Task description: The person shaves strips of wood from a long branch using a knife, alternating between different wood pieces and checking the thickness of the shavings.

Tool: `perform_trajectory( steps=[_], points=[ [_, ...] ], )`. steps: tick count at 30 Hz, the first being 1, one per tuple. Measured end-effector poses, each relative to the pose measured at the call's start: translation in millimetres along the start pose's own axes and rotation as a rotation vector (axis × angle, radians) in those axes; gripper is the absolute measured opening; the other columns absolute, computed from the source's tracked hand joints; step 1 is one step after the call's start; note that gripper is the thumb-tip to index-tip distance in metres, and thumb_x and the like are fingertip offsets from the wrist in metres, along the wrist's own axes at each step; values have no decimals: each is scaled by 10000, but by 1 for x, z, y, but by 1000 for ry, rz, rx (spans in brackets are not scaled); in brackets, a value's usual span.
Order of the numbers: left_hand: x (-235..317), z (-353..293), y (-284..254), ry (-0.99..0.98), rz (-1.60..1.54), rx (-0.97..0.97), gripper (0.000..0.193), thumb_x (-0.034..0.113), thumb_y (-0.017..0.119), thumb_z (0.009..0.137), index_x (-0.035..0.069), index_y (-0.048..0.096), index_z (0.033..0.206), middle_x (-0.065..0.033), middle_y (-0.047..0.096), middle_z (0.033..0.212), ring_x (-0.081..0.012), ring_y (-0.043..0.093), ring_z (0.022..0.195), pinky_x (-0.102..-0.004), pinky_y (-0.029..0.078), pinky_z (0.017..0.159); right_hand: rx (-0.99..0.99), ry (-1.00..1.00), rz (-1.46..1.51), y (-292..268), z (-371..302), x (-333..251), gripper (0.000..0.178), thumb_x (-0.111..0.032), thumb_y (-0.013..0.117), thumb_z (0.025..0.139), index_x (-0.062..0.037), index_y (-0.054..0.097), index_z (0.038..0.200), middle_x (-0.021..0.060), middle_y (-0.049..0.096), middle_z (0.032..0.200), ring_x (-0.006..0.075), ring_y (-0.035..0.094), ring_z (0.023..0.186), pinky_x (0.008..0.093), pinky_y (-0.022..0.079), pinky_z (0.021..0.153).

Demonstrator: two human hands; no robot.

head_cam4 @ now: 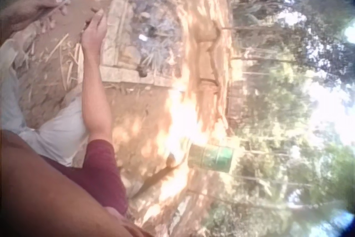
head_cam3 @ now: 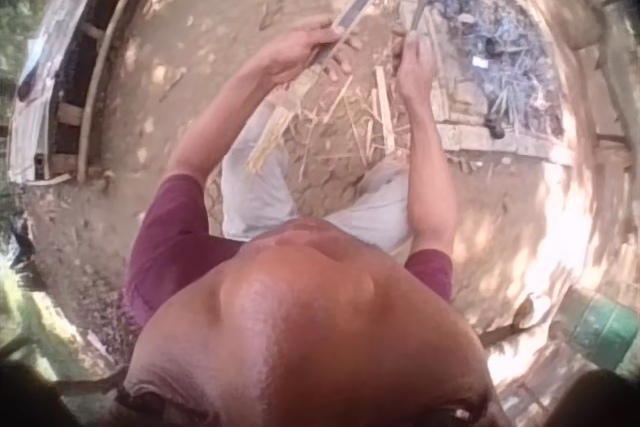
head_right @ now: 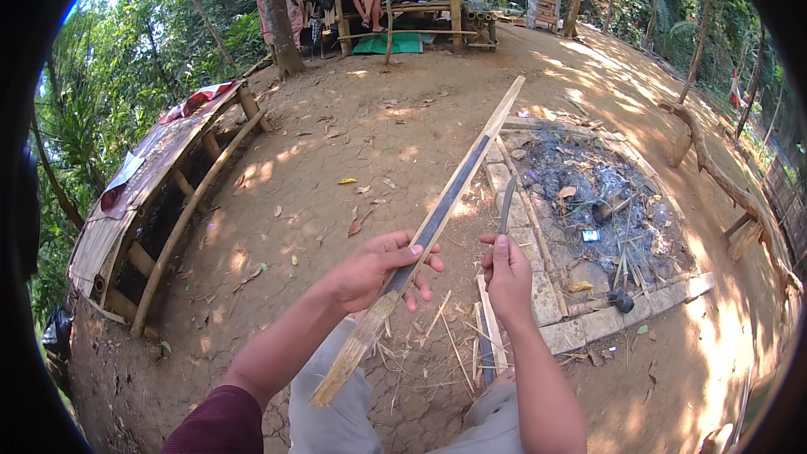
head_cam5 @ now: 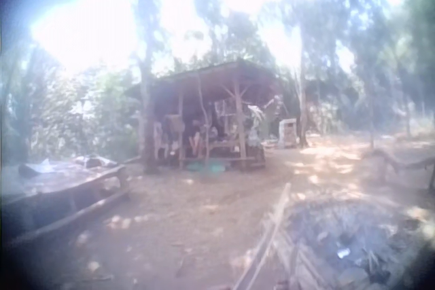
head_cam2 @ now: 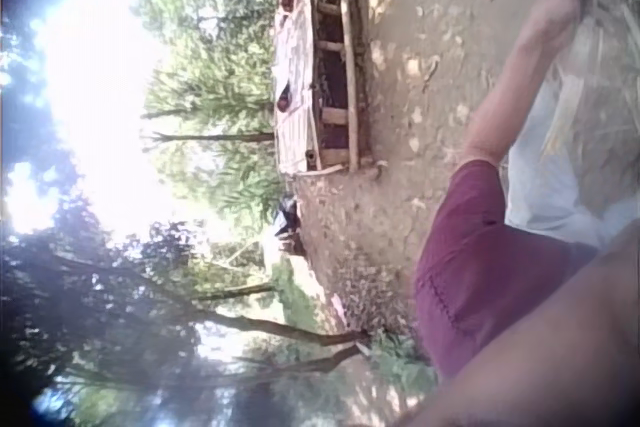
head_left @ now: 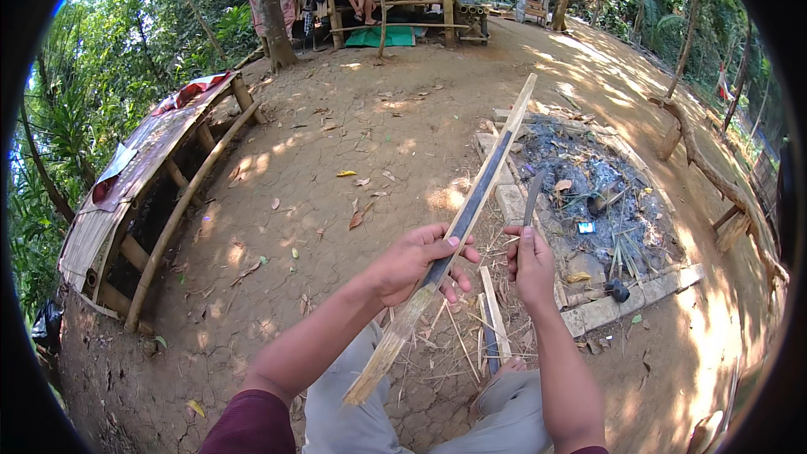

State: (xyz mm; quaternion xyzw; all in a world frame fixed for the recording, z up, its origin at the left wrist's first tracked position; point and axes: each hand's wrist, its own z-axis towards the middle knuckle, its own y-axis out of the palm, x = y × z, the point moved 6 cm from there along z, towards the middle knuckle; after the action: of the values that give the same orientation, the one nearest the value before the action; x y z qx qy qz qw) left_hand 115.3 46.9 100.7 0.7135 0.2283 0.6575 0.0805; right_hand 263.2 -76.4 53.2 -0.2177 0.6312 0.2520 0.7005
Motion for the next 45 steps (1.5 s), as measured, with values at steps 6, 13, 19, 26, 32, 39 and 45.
perform_trajectory(
  steps=[6, 13, 19, 26, 32, 39, 45],
  points=[
    [-50, 20, -22, 6, -191, -51, 292, 172, 456, 1027, 0, 472, 1262, -23, 545, 914, -71, 437, 560, -207, 339, 431, -119, -162, -302, 13, -12, -13, 325, -299, 510, 1028, -3, 638, 988, 13, 489, 681, 93, 438, 609, 297, 365, 566],
    [-80, 14, -26, -32, -177, 0, 307, 202, 434, 996, 60, 445, 1269, 6, 484, 907, -56, 399, 567, -208, 316, 445, -214, -339, -827, 30, -12, -3, 438, -403, 519, 1004, -12, 589, 820, 152, 535, 694, 330, 543, 612, 398, 414, 587],
    [-83, 16, -13, 6, -121, 0, 260, 200, 480, 987, 96, 420, 1218, 19, 464, 919, -42, 391, 584, -187, 306, 463, -200, -235, -707, 27, -3, 5, 583, -538, 445, 996, -23, 617, 783, 175, 596, 718, 361, 605, 697, 424, 454, 609],
    [-86, 12, -15, -59, -197, 71, 213, 263, 433, 1032, 116, 425, 1187, -5, 446, 864, -53, 360, 522, -202, 299, 431, -176, -332, -811, 36, -2, -1, 592, -592, 490, 952, -46, 573, 738, 167, 602, 682, 371, 617, 658, 446, 464, 574],
    [-84, 8, -18, -24, -112, 137, 236, 330, 380, 1067, 112, 449, 1129, -11, 447, 822, -60, 372, 506, -214, 308, 416, -152, -507, -915, 45, -11, -7, 572, -603, 545, 910, -68, 562, 707, 152, 604, 603, 363, 626, 566, 444, 476, 490],
    [-84, 8, -19, 36, 67, 216, 288, 321, 381, 1069, 60, 488, 1011, -24, 471, 814, -79, 416, 510, -228, 330, 410, -159, -558, -1014, 47, -15, -12, 565, -612, 572, 882, -82, 577, 686, 135, 616, 586, 338, 641, 541, 428, 497, 467],
    [-94, 5, -24, -2, 1, 222, 323, 330, 398, 1063, 57, 470, 907, -20, 459, 776, -80, 394, 500, -236, 319, 415, -178, -563, -1044, 54, -19, -13, 577, -625, 562, 881, -79, 580, 695, 139, 622, 592, 338, 647, 543, 428, 503, 469]
  ],
)
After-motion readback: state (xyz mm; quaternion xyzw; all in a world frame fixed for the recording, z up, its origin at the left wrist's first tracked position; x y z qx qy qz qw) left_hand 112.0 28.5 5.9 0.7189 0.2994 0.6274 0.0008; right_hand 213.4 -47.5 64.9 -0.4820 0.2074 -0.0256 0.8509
